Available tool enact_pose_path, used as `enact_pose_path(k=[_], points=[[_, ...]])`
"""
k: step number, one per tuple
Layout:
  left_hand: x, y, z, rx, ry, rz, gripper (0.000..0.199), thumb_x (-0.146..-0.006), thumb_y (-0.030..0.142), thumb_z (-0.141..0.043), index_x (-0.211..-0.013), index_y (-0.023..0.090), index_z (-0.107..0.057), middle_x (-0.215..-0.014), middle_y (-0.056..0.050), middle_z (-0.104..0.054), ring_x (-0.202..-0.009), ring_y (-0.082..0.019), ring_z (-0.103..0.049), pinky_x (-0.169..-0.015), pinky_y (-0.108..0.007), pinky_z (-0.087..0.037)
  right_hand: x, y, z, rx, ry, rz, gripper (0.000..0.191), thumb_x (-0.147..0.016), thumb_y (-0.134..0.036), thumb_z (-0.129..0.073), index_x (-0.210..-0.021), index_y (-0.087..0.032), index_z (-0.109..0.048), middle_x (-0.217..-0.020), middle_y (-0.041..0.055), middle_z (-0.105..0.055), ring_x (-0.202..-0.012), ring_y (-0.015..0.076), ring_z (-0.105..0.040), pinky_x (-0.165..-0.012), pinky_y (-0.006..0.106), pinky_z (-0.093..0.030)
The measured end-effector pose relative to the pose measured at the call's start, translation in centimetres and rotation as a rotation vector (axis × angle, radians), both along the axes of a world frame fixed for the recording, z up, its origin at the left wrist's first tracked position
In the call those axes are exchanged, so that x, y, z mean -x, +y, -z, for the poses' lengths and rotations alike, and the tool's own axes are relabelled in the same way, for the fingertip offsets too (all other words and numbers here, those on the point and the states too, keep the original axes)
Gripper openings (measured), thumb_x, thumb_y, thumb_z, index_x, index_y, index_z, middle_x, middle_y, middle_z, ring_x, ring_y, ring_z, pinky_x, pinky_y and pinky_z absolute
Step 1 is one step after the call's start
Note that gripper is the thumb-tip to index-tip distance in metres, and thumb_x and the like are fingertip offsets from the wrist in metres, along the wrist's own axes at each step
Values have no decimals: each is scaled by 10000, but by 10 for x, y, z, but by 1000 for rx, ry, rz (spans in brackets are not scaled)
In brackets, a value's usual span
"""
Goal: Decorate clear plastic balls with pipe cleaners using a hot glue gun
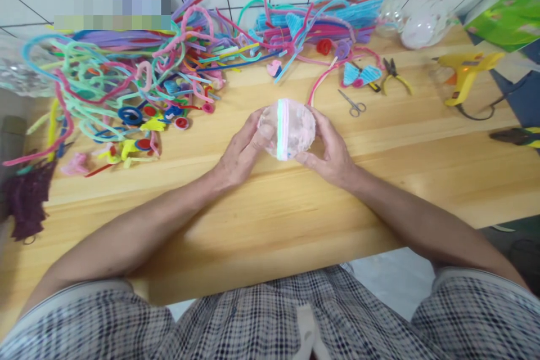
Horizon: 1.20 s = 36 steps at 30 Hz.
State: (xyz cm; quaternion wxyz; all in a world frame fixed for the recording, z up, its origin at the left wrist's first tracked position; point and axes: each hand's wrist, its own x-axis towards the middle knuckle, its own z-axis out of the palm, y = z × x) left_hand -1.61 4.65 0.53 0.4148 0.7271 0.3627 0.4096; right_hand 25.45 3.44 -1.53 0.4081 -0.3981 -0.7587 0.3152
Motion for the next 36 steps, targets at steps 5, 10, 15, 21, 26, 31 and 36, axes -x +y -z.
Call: enact_pose_path(k=[5, 10, 15, 21, 26, 31, 36], points=[[6, -1, 16, -19, -12, 92, 911, -1097, 738, -641, -1827, 319, -292, -1904, -142, -345, -1764, -406, -355, -1454, -616, -331, 1, 0, -5, 92, 62, 36, 1002, -947, -899, -696, -1717, -290, -494, -1654, 155, -672, -1503, 431, -664, -1251, 645, -586], [5, 3, 22, -28, -38, 92, 903, -1080, 719, -685, -1807, 328, -319, -1854, -146, -422, -1706, -414, -441, -1419, -626, -394, 4, 0, -13, 91, 65, 21, 888, -1014, -923, -542, -1608, -266, -602, -1474, 134, -776, -1373, 398, -735, -1207, 609, -610], [1, 7, 15, 24, -141, 44, 682, -1123, 733, -591, -1644, 298, -535, -1655, -118, -651, -1552, -362, -614, -1319, -555, -528, 2, 1, -9, -19, -18, 20, 1007, -959, -889, -685, -1734, -279, -483, -1726, 176, -606, -1584, 444, -586, -1358, 693, -458], [-3, 4, 6, 71, -110, -5, 646, -1154, 747, -508, -1564, 260, -623, -1611, -120, -694, -1523, -345, -647, -1324, -530, -507, 1, 1, -3, -24, -11, -1, 1029, -958, -788, -780, -1783, -298, -407, -1793, 177, -537, -1642, 450, -539, -1348, 702, -477], [-4, 1, 3, 57, -95, 19, 655, -1164, 745, -480, -1593, 269, -616, -1689, -118, -646, -1603, -338, -588, -1390, -528, -437, 2, 1, -3, 5, 21, 22, 1027, -932, -842, -773, -1749, -302, -463, -1733, 172, -603, -1568, 448, -609, -1294, 684, -539], [1, 1, 11, 52, -81, 23, 730, -1143, 758, -518, -1702, 288, -505, -1794, -133, -530, -1691, -368, -487, -1443, -589, -361, 5, 0, -9, 62, 54, 25, 938, -938, -833, -775, -1675, -297, -549, -1645, 152, -683, -1490, 421, -673, -1270, 649, -563], [3, 1, 16, 24, -48, 71, 859, -1099, 746, -628, -1784, 310, -350, -1861, -144, -416, -1734, -401, -408, -1441, -603, -371, 7, -1, -16, 89, 81, 44, 803, -979, -803, -749, -1563, -262, -641, -1539, 143, -754, -1391, 387, -733, -1227, 594, -593]])
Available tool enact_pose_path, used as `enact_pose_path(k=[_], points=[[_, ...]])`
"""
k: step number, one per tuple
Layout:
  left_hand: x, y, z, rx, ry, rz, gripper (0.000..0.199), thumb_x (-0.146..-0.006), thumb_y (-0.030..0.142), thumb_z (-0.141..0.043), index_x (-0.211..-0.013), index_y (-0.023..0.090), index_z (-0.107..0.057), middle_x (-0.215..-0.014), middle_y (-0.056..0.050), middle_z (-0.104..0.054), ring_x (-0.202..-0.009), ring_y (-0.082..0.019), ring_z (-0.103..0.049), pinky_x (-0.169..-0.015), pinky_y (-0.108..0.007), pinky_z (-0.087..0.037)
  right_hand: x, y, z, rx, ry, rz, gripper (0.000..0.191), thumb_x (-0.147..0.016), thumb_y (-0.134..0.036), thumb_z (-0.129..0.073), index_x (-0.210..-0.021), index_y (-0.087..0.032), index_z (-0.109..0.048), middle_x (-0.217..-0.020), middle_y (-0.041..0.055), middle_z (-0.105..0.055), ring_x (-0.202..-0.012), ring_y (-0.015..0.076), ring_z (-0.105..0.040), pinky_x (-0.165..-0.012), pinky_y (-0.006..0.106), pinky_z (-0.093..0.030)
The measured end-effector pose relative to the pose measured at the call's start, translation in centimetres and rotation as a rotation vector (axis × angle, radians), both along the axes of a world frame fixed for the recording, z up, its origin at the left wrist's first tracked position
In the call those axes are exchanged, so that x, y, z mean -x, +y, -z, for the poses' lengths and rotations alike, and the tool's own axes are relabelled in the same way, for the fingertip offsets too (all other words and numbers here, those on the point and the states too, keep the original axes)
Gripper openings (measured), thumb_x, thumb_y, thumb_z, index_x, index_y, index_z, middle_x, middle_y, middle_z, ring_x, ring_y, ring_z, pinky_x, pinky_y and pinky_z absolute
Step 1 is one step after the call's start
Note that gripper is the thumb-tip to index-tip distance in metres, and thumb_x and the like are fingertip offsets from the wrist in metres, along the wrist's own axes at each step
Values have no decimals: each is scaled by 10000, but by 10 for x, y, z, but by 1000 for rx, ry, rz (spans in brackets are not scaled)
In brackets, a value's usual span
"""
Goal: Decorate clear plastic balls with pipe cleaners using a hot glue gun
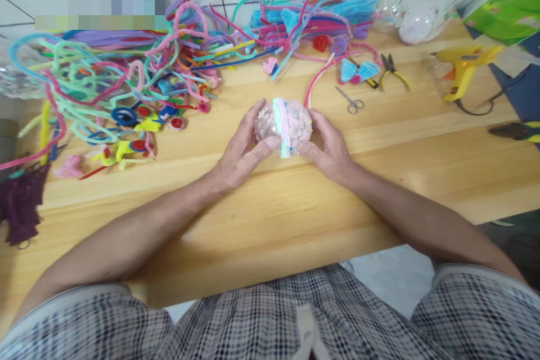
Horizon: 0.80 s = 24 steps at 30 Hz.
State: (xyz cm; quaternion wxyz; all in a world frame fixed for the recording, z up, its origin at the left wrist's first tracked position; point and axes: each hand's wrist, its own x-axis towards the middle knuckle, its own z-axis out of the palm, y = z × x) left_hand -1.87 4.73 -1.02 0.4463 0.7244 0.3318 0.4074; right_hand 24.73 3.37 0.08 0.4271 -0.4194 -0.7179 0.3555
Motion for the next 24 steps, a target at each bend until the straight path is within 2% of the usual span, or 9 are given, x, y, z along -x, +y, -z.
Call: enact_pose_path(k=[5, 13, 24], points=[[-2, -2, -3, -13, 25, -17, 814, -1107, 721, -633, -1748, 285, -387, -1808, -159, -478, -1680, -390, -481, -1423, -586, -407, 0, 2, -3, -9, -8, -29, 766, -1006, -802, -711, -1534, -249, -665, -1487, 140, -781, -1331, 372, -756, -1187, 572, -613], [-2, -3, -11, -49, 10, -38, 689, -1140, 719, -561, -1673, 289, -480, -1682, -137, -617, -1563, -364, -596, -1361, -570, -484, -1, 1, -6, -39, -89, -46, 847, -972, -810, -741, -1634, -299, -602, -1647, 147, -690, -1511, 414, -652, -1308, 640, -521], [-2, -3, -12, -32, -7, -24, 670, -1149, 717, -539, -1667, 294, -502, -1696, -131, -609, -1575, -367, -588, -1376, -579, -462, -3, 2, -2, -73, -91, -56, 879, -961, -808, -755, -1648, -287, -586, -1647, 166, -679, -1520, 427, -643, -1313, 665, -509]])
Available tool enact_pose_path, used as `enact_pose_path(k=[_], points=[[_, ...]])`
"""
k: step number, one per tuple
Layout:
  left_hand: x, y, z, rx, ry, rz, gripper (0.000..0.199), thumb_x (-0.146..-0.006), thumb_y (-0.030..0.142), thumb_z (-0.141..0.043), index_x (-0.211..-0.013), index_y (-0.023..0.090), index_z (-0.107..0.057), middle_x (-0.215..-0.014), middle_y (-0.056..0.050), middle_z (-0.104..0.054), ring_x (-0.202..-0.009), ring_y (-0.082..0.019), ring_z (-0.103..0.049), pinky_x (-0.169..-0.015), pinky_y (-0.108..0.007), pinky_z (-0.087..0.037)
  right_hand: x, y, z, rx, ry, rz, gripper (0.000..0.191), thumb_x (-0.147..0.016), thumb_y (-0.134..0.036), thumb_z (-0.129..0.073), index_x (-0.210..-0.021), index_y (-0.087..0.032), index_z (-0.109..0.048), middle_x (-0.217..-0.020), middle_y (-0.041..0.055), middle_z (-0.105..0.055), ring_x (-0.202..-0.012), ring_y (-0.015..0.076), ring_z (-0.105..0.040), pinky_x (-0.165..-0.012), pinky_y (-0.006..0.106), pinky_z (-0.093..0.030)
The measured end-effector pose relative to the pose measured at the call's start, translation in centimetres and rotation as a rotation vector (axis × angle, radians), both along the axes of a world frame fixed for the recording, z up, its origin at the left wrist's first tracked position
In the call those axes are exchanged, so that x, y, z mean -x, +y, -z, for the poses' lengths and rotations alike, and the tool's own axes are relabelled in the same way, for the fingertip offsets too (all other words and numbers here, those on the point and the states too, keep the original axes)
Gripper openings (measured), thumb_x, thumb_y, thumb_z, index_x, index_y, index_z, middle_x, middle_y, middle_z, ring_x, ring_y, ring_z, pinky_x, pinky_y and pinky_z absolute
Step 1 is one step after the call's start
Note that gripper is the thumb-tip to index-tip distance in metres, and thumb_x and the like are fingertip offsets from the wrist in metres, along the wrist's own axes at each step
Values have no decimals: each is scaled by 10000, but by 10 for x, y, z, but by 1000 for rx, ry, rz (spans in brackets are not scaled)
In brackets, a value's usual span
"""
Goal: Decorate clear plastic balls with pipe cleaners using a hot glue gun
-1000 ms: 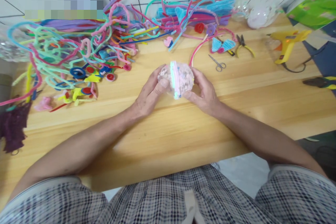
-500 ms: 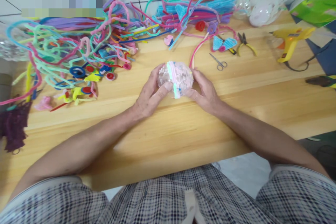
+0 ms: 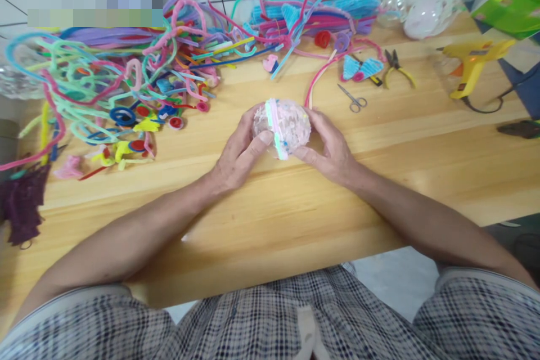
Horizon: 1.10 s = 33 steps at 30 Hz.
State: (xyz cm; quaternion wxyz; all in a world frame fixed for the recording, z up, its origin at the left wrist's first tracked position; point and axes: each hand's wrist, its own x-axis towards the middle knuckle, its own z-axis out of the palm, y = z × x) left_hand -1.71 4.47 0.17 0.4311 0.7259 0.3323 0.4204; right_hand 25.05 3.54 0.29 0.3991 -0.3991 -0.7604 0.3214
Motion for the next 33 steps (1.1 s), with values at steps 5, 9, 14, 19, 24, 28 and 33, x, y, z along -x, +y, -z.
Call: enact_pose_path(k=[5, 9, 14, 19, 24, 28, 33], points=[[1, 1, 2, -1, 18, -28, 679, -1149, 741, -512, -1675, 311, -509, -1728, -120, -587, -1621, -377, -545, -1404, -578, -432, 0, 0, 1, -21, -24, 9, 913, -944, -838, -748, -1664, -304, -575, -1660, 160, -665, -1544, 439, -617, -1323, 686, -493], [1, 1, 2, 4, 10, -26, 670, -1153, 752, -495, -1661, 316, -523, -1715, -111, -600, -1618, -361, -552, -1397, -556, -444, 0, 0, 1, -29, -20, 1, 896, -949, -823, -750, -1661, -307, -575, -1644, 159, -673, -1521, 438, -629, -1298, 684, -518], [1, 1, 2, 4, -1, -22, 661, -1150, 744, -507, -1653, 315, -533, -1710, -108, -610, -1615, -371, -558, -1398, -574, -443, -1, -1, 1, -17, -21, -7, 875, -959, -805, -753, -1664, -322, -567, -1631, 150, -677, -1486, 432, -650, -1264, 673, -547], [1, 1, 2, 4, -3, -28, 670, -1148, 756, -502, -1653, 316, -541, -1708, -107, -616, -1608, -367, -567, -1389, -572, -454, -1, -2, 2, -11, -2, -7, 878, -957, -811, -757, -1663, -324, -567, -1617, 152, -679, -1455, 425, -667, -1236, 660, -568], [0, 1, 4, -10, -31, -31, 616, -1168, 726, -486, -1621, 321, -582, -1685, -95, -639, -1583, -343, -601, -1378, -541, -467, -1, -1, 1, -35, -30, -12, 930, -937, -827, -759, -1685, -317, -546, -1678, 158, -636, -1535, 450, -606, -1266, 690, -541], [-2, 0, 4, 11, -32, -50, 663, -1168, 765, -419, -1620, 306, -577, -1725, -98, -608, -1628, -345, -559, -1418, -536, -416, 0, -2, 1, -25, -52, -20, 1059, -887, -866, -782, -1742, -320, -482, -1743, 159, -577, -1613, 475, -533, -1308, 710, -499], [-2, -2, 3, 12, -17, -53, 693, -1163, 791, -390, -1615, 301, -583, -1705, -100, -625, -1611, -342, -575, -1405, -525, -434, 1, -3, 3, -13, -42, -1, 1031, -898, -855, -780, -1728, -311, -496, -1676, 172, -633, -1507, 453, -629, -1223, 671, -587]])
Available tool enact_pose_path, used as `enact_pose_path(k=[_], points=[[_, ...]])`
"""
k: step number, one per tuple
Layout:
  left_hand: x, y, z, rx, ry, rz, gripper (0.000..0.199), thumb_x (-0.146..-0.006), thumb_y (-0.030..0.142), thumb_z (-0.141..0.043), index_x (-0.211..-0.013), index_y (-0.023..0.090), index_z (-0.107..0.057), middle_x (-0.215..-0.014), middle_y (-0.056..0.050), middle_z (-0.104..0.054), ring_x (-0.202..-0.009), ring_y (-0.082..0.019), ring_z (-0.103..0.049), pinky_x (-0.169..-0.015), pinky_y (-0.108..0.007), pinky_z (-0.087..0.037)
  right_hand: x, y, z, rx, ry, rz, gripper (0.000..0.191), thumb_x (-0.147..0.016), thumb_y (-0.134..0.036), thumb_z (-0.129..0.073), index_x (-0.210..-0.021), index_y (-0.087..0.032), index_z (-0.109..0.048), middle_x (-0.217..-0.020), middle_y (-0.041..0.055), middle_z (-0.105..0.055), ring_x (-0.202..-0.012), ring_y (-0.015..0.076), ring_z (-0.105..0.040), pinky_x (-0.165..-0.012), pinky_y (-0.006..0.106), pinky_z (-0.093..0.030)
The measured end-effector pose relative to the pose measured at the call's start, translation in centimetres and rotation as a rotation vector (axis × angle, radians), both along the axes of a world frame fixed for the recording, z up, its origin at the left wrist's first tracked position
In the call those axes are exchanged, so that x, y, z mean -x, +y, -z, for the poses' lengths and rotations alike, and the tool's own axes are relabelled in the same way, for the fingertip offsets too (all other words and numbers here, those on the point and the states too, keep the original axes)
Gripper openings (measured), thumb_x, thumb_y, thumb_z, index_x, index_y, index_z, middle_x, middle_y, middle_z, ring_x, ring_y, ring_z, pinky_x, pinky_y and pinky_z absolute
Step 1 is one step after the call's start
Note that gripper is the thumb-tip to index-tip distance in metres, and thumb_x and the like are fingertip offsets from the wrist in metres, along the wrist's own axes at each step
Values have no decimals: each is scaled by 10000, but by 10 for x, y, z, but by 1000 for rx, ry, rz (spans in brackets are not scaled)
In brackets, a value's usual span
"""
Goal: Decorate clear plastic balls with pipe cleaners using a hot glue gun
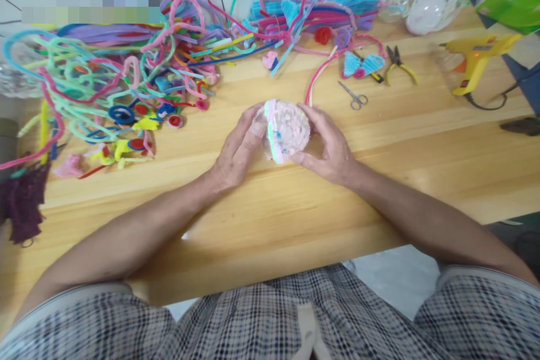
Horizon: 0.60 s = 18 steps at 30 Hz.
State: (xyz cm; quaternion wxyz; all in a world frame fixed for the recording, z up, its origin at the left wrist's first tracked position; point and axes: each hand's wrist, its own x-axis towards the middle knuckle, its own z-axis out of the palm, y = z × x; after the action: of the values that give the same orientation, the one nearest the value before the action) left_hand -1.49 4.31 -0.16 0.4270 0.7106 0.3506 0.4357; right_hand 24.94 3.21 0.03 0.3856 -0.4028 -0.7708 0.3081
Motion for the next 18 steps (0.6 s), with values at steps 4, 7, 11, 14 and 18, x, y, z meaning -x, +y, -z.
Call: enact_pose_path(k=[4, 7, 11, 14, 18], points=[[3, 0, 4, -15, 16, -3, 716, -1149, 799, -428, -1663, 314, -542, -1728, -112, -596, -1619, -374, -561, -1403, -577, -437, 1, 0, 1, 5, 25, 11, 930, -939, -817, -769, -1679, -299, -545, -1612, 166, -684, -1364, 410, -719, -1129, 618, -647], [5, 2, 10, -42, 32, 47, 901, -1049, 844, -628, -1749, 319, -414, -1789, -150, -507, -1655, -429, -510, -1400, -626, -437, 2, 1, 2, 24, 31, 19, 889, -944, -833, -755, -1635, -299, -585, -1531, 146, -738, -1248, 383, -760, -1075, 599, -667], [4, 2, 14, -83, 60, 43, 1055, -961, 854, -761, -1772, 314, -357, -1801, -176, -465, -1681, -445, -465, -1418, -633, -409, 2, 1, 0, 27, 29, 30, 894, -917, -874, -760, -1580, -289, -633, -1453, 139, -777, -1190, 370, -772, -1035, 582, -680], [3, 1, 13, -90, 80, 26, 1031, -967, 847, -760, -1761, 310, -381, -1786, -177, -480, -1675, -434, -470, -1423, -617, -407, 2, -1, -1, 30, 22, 31, 892, -919, -870, -765, -1579, -283, -636, -1436, 147, -782, -1201, 373, -773, -1045, 580, -679], [2, 0, 14, -133, 82, 16, 957, -1012, 787, -753, -1757, 310, -388, -1760, -169, -508, -1645, -414, -508, -1409, -598, -432, 0, -1, 2, -38, -1, 26, 862, -951, -807, -780, -1615, -286, -609, -1547, 171, -727, -1377, 411, -716, -1189, 635, -613]])
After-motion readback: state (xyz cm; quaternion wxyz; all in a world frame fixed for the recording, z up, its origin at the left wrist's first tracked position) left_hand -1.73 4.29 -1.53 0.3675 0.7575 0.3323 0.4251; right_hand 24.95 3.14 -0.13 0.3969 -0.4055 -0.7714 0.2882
